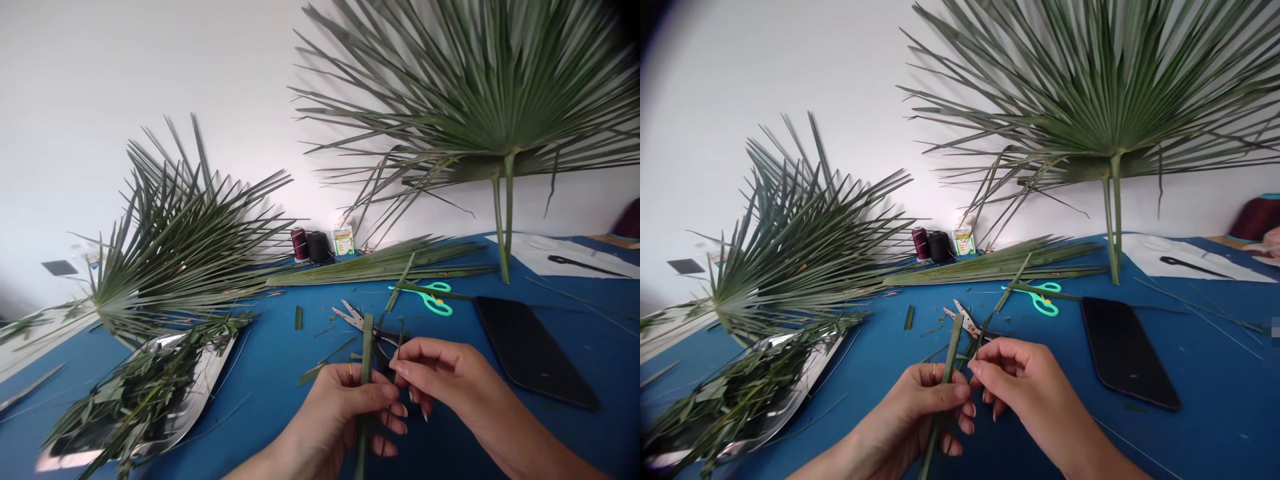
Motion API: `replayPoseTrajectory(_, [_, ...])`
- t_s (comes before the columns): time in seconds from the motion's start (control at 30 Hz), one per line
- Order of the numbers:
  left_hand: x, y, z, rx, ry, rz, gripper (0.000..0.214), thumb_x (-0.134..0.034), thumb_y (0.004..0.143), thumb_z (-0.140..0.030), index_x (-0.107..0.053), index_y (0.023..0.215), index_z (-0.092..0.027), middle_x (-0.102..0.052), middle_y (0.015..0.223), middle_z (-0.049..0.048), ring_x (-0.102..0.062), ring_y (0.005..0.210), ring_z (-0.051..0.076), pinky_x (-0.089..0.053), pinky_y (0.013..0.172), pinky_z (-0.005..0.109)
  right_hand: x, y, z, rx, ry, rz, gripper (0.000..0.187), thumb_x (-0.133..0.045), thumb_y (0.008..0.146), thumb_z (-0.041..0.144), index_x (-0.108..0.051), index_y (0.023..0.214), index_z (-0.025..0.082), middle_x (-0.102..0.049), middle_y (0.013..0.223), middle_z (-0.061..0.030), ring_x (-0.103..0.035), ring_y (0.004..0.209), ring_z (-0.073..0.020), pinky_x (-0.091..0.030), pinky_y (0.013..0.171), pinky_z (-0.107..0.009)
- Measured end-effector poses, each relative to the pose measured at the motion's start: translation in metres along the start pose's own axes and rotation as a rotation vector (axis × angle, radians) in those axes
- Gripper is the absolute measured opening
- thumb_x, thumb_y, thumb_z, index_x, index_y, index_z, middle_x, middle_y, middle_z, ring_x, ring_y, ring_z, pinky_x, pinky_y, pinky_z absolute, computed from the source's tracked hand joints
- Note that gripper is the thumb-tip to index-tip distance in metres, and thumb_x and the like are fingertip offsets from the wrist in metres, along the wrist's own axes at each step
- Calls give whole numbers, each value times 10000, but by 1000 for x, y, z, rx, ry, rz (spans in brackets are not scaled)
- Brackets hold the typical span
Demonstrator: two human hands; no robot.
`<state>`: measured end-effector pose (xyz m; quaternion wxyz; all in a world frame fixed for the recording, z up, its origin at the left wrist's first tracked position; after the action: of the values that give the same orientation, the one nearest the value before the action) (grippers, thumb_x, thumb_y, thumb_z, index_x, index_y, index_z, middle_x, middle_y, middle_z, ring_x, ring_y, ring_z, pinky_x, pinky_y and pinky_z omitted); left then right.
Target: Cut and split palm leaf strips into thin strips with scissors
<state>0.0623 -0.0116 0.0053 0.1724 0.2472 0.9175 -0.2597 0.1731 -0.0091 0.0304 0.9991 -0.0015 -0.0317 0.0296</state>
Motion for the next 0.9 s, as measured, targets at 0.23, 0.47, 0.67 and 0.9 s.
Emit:
replayPoseTrajectory(0.23, [2,-2,-1,-3,-41,34,66,-646,672,-145,-638,711,-92,-624,634,45,-574,561,99,-466,477,195,16,6,-2,102,-221,-113,326,-618,662,467,-692,774,169,-607,577,-13,-573,520,-141,-453,440,-236])
replayPoseTrajectory(0.47, [6,-1,6,79,71,40,86,-692,597,-107,-644,663,-84,-647,621,50,-587,541,108,-477,484,208,36,17,0,192,-487,-178,360,-512,761,471,-676,860,166,-654,666,-47,-616,581,-165,-476,479,-249])
replayPoseTrajectory(0.67, [15,2,-3,-19,-9,-21,118,-693,616,-84,-654,728,-88,-652,675,48,-598,581,96,-495,544,206,31,16,-15,276,-836,-164,167,-517,757,295,-631,836,205,-657,781,-58,-618,725,-234,-482,606,-343])
replayPoseTrajectory(0.9, [17,2,-11,-82,-45,5,223,-666,567,33,-659,753,-90,-658,712,45,-621,627,108,-482,606,205,24,11,-21,464,-1087,-226,171,-528,748,306,-642,835,213,-633,738,-64,-610,755,-233,-477,585,-297])
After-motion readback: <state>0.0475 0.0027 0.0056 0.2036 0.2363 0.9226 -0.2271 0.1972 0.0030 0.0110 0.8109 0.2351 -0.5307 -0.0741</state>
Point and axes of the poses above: each hand's wrist, its own y-axis towards the middle knuckle, its own x-axis out of the back of the hand, z = x × y, the point moved 7 cm from there along y, towards the middle knuckle
